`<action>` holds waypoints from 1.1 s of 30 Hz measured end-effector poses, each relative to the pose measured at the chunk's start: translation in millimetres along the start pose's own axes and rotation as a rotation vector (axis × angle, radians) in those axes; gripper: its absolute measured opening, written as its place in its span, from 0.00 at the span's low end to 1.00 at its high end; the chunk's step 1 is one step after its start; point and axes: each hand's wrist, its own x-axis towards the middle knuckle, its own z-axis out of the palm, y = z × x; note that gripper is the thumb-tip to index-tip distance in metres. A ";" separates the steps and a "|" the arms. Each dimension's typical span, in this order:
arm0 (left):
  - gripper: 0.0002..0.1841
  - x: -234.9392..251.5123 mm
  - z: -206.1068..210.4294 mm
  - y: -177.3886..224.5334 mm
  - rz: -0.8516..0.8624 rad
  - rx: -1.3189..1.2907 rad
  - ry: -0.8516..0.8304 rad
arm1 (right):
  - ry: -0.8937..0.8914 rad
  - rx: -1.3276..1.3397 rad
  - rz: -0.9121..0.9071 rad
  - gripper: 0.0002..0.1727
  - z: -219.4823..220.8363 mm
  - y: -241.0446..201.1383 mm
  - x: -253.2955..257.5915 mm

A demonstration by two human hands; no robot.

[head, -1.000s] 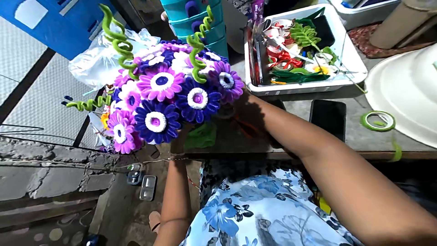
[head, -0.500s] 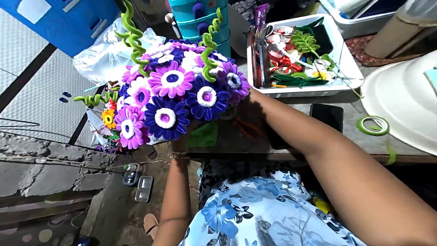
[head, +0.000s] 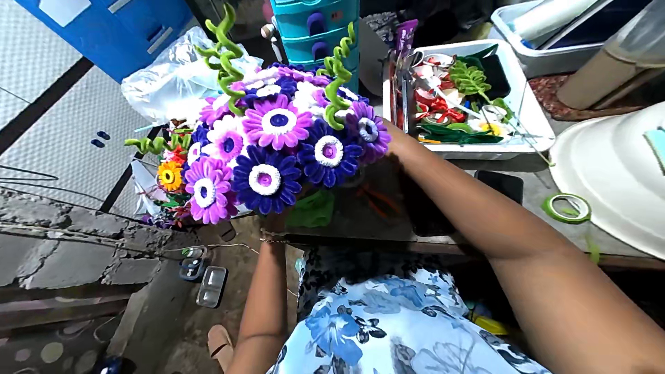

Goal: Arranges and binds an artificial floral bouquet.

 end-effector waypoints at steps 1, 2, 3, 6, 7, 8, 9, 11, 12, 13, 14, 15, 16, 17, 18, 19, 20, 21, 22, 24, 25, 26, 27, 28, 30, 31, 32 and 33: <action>0.18 -1.4 -0.9 1.4 -0.018 0.033 -0.019 | -0.024 -0.076 0.013 0.19 -6.7 -5.2 -0.7; 0.18 -1.6 -0.9 0.0 -0.032 0.047 -0.035 | -0.049 -0.163 0.002 0.22 -15.2 -13.2 -3.6; 0.18 -1.1 0.4 -4.9 -0.029 0.047 -0.036 | -0.086 -0.243 0.001 0.24 -24.6 -22.2 -8.0; 0.17 1.2 2.9 -14.7 -0.010 0.059 -0.024 | -0.227 -0.494 -0.154 0.20 -42.1 -23.7 -10.0; 0.17 0.9 2.7 -12.9 -0.012 0.078 -0.019 | -0.281 -0.535 -0.210 0.21 -44.9 -22.4 -10.1; 0.16 0.9 2.5 -11.1 -0.001 0.096 -0.008 | -0.334 -0.556 -0.205 0.23 -45.9 -21.7 -10.8; 0.16 -0.1 2.1 -9.5 0.000 0.104 -0.011 | -0.368 -0.542 -0.196 0.24 -46.1 -22.8 -13.8; 0.17 -2.1 1.9 -7.5 -0.014 0.111 -0.020 | -0.405 -0.463 -0.223 0.24 -46.1 -35.1 -25.6; 0.18 -2.3 1.9 -6.9 -0.024 0.117 -0.024 | -0.398 -0.442 -0.266 0.21 -44.2 -38.5 -29.5; 0.19 -2.4 1.0 -4.6 -0.046 0.124 -0.037 | -0.378 -0.423 -0.315 0.19 -42.0 -40.6 -32.1; 0.19 -2.7 -0.2 -2.5 -0.064 0.126 -0.051 | -0.360 -0.398 -0.337 0.17 -39.8 -41.1 -32.9; 0.19 -3.1 -0.8 -1.9 -0.068 0.124 -0.057 | -0.349 -0.372 -0.345 0.16 -38.4 -40.8 -33.3; 0.19 -3.2 -0.9 -2.7 -0.061 0.121 -0.057 | -0.330 -0.344 -0.356 0.15 -37.6 -40.2 -33.9; 0.19 -2.8 -0.4 -4.9 -0.049 0.114 -0.054 | -0.312 -0.322 -0.365 0.13 -37.3 -40.5 -34.6; 0.19 -2.4 0.4 -8.4 -0.037 0.101 -0.050 | -0.296 -0.306 -0.368 0.13 -37.1 -41.2 -35.6; 0.19 -1.8 1.5 -12.7 -0.025 0.079 -0.043 | -0.289 -0.318 -0.361 0.13 -37.0 -41.4 -36.2; 0.19 -1.2 2.5 -16.8 -0.013 0.053 -0.035 | -0.285 -0.343 -0.362 0.13 -36.5 -40.6 -36.1; 0.19 -0.5 3.3 -20.2 -0.007 0.029 -0.029 | -0.273 -0.361 -0.374 0.13 -36.0 -40.4 -35.9; 0.20 0.0 3.7 -22.4 -0.011 0.019 -0.030 | -0.261 -0.379 -0.393 0.12 -35.6 -40.5 -35.6; 0.19 0.2 3.5 -22.4 -0.020 0.029 -0.039 | -0.253 -0.424 -0.437 0.12 -34.2 -36.7 -32.2; 0.20 0.4 2.8 -21.0 -0.022 0.036 -0.045 | -0.246 -0.454 -0.448 0.14 -32.9 -30.5 -28.8; 0.20 -0.1 1.9 -19.0 -0.026 0.042 -0.055 | -0.245 -0.484 -0.430 0.17 -32.2 -24.1 -25.8; 0.20 -1.2 1.3 -17.5 -0.025 0.053 -0.060 | -0.239 -0.489 -0.383 0.20 -32.2 -19.3 -24.8; 0.19 -2.1 1.0 -16.4 -0.018 0.056 -0.061 | -0.222 -0.474 -0.316 0.21 -33.0 -15.7 -25.2; 0.18 -3.3 0.6 -15.7 0.004 0.031 -0.059 | -0.150 -0.481 -0.223 0.14 -35.7 -16.1 -29.8; 0.18 -3.6 1.2 -16.2 0.009 0.012 -0.053 | -0.134 -0.500 -0.153 0.08 -37.4 -21.5 -34.3; 0.18 -3.8 2.4 -16.4 0.009 0.006 -0.046 | -0.135 -0.535 -0.078 0.05 -38.6 -29.1 -39.9; 0.19 -4.3 3.6 -15.9 0.003 0.005 -0.044 | -0.162 -0.588 0.016 0.06 -38.1 -35.3 -44.2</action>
